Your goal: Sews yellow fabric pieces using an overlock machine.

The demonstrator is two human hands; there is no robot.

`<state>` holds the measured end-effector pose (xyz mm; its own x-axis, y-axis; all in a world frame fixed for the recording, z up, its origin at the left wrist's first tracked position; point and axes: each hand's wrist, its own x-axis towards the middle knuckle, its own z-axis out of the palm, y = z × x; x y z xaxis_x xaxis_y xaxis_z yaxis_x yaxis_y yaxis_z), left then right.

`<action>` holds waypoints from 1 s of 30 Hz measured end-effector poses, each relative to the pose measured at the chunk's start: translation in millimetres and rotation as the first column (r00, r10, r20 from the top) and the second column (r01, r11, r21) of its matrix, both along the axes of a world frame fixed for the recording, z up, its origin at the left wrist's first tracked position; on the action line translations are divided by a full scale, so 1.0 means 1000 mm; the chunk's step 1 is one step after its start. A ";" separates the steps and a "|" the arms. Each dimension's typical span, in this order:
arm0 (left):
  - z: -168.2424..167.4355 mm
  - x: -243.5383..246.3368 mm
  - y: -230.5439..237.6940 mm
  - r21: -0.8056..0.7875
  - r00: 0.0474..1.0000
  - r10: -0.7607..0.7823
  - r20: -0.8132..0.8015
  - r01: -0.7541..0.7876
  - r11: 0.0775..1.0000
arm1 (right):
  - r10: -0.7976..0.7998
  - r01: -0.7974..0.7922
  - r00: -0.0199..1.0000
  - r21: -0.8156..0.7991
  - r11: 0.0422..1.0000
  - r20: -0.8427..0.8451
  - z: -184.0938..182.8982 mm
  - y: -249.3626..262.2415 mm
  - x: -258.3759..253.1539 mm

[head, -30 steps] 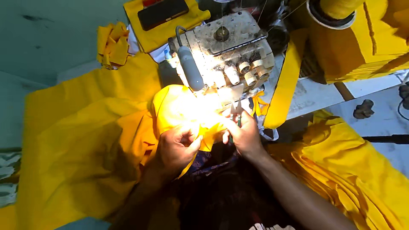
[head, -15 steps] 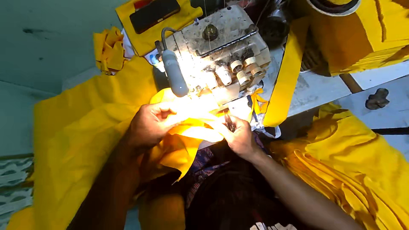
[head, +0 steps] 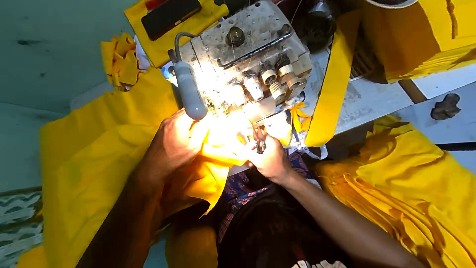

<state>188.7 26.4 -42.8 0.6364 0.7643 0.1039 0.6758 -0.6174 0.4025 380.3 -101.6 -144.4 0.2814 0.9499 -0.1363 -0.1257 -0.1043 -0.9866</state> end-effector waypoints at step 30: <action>-0.037 0.021 0.036 0.124 0.968 0.160 0.194 -0.186 0.975 | 0.006 -0.002 0.992 -0.033 0.999 0.122 0.012 0.009 -0.009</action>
<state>210.0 62.4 -80.0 0.4561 0.8305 0.3197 0.7007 -0.5566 0.4463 371.7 -92.2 -132.0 0.2936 0.9468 -0.1318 -0.0038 -0.1368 -0.9906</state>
